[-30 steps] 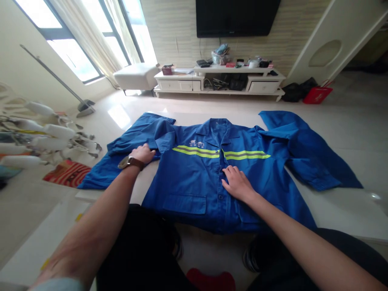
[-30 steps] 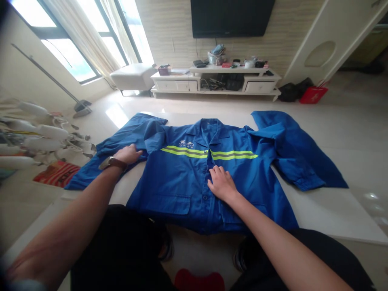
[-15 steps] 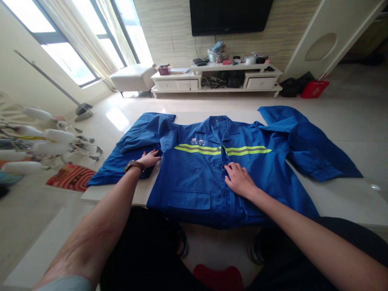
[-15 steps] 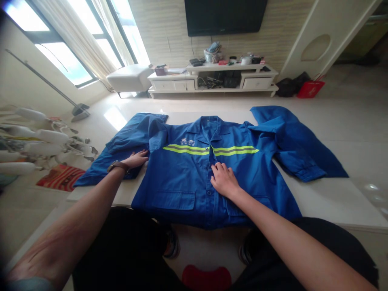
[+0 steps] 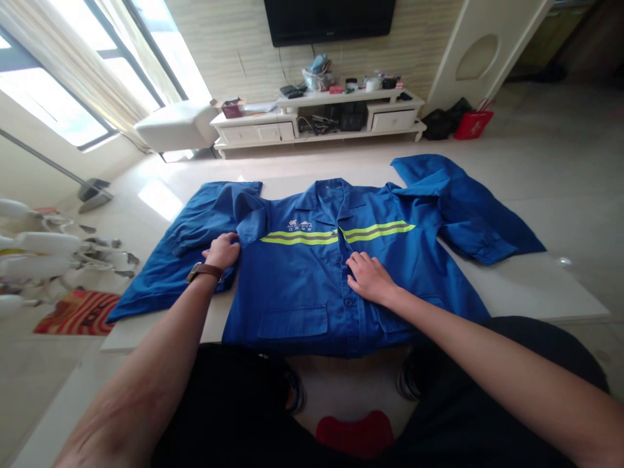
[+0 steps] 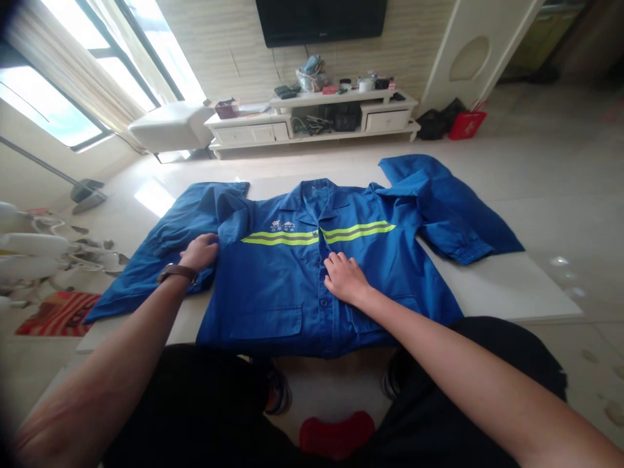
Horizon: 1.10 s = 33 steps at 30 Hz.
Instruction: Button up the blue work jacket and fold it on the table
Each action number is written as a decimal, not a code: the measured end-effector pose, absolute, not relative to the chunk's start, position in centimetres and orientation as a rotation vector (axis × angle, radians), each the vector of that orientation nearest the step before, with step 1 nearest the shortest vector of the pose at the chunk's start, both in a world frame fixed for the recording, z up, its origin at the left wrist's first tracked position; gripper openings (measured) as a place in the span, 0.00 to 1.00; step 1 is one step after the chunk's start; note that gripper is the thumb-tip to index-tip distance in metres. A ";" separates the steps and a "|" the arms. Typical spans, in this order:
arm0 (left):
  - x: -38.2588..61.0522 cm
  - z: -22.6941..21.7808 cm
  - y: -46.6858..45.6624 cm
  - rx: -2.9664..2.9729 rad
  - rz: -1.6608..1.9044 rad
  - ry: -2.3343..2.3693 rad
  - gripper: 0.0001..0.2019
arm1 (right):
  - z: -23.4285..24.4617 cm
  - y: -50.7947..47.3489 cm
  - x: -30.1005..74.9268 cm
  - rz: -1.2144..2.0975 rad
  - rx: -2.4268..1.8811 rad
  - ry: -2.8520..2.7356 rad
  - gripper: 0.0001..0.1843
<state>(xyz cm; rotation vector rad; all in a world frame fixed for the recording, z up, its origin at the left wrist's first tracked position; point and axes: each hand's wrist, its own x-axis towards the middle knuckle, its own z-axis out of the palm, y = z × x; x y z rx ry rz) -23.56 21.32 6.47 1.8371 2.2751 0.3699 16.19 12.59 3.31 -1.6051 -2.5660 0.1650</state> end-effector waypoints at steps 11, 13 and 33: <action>-5.7 4.4 18.2 2.257 0.506 1.468 0.09 | 2.6 13.2 16.8 0.497 -1.615 -2.399 0.19; -3.7 3.2 17.8 2.267 0.446 1.460 0.09 | 2.7 13.0 16.9 0.482 -1.603 -2.423 0.21; -2.2 1.4 14.8 2.458 0.462 1.505 0.10 | 2.1 13.4 17.5 0.545 -1.552 -2.356 0.22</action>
